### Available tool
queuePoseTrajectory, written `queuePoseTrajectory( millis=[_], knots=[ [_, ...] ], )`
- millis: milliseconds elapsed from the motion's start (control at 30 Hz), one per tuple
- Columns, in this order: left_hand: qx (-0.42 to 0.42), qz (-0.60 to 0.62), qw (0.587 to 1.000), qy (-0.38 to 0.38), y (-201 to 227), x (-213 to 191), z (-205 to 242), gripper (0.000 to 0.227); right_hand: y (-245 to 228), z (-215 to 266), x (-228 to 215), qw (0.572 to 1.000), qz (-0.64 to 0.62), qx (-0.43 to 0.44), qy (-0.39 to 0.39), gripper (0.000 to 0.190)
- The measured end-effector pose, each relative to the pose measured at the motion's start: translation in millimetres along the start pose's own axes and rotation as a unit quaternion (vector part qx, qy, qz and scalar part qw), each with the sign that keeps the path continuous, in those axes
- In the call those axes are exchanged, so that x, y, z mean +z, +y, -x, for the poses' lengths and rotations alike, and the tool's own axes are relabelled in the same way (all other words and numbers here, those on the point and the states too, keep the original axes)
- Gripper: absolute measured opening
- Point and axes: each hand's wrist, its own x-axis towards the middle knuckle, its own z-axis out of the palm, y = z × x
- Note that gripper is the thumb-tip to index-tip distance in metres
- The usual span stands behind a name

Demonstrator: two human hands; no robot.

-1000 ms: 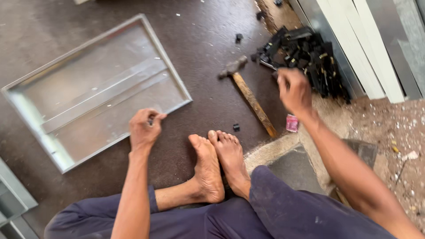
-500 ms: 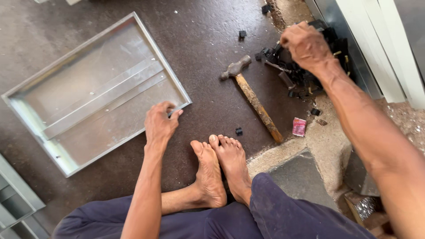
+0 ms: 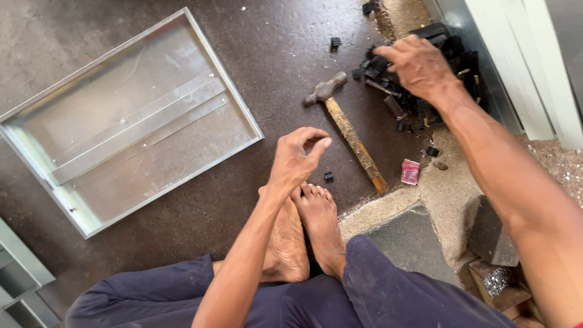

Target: The person sits on the floor and uses a hammer to attach black metal lock mechanisms to a rectangular metal frame. They repeatedly pick up lock parts, position them on the frame, and strike them with the hammer to secure them in place.

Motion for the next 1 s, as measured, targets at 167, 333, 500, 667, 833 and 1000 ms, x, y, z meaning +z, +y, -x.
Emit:
queuePoseTrajectory(
  millis=[167,333,500,667,833,1000],
  knots=[
    [0.077,0.016,0.994,0.081,18.2,4.0,-4.7,0.031,-26.6,18.3,-42.6,0.944,-0.218,0.162,0.187,0.019],
    [-0.033,0.190,0.981,0.010,24.9,15.1,-12.7,0.072,-69.3,64.4,-47.6,0.772,-0.574,0.219,0.159,0.019],
    [0.060,-0.053,0.985,0.150,1.4,-56.6,1.4,0.030,-71.9,121.2,2.7,0.882,-0.355,0.283,0.127,0.015],
    [-0.020,-0.317,0.935,0.159,-66.8,-126.1,5.0,0.011,-74.8,146.7,54.3,0.879,-0.336,0.290,0.172,0.015],
    [0.081,-0.323,0.917,0.220,-120.6,-137.0,23.9,0.050,-75.0,130.9,73.1,0.911,-0.265,0.253,0.188,0.014],
    [0.073,-0.237,0.943,0.220,-138.4,-134.0,39.3,0.048,-74.4,136.6,65.8,0.898,-0.285,0.300,0.151,0.015]
  ],
)
